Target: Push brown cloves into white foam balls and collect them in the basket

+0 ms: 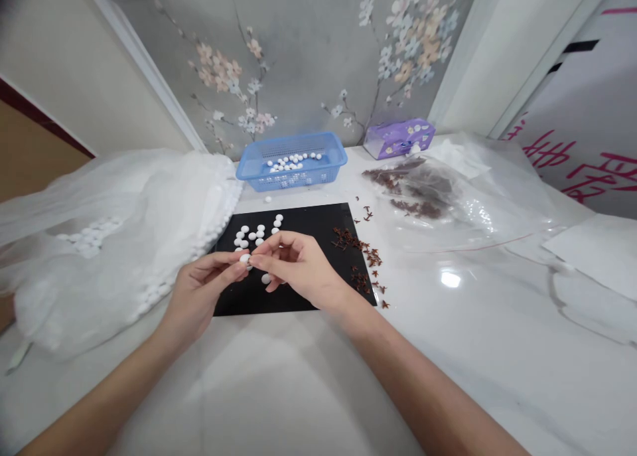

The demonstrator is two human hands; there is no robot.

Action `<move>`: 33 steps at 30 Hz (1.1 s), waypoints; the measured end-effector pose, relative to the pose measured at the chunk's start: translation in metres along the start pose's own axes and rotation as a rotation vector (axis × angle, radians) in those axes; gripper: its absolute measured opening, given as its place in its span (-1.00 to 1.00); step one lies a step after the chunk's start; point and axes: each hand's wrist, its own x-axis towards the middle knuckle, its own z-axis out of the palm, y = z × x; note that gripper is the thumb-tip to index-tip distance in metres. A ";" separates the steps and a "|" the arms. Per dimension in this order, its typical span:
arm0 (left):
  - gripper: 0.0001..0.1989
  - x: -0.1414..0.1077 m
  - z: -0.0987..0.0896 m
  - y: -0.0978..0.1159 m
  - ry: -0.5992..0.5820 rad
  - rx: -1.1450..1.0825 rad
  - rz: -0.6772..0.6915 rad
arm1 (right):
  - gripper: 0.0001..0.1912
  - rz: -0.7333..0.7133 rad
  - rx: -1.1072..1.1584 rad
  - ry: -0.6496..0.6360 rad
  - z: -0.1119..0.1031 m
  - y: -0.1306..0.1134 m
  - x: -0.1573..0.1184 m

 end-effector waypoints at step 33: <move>-0.86 -0.002 -0.006 0.014 -0.195 0.219 0.292 | -0.75 0.088 0.034 -0.231 -0.011 0.002 -0.001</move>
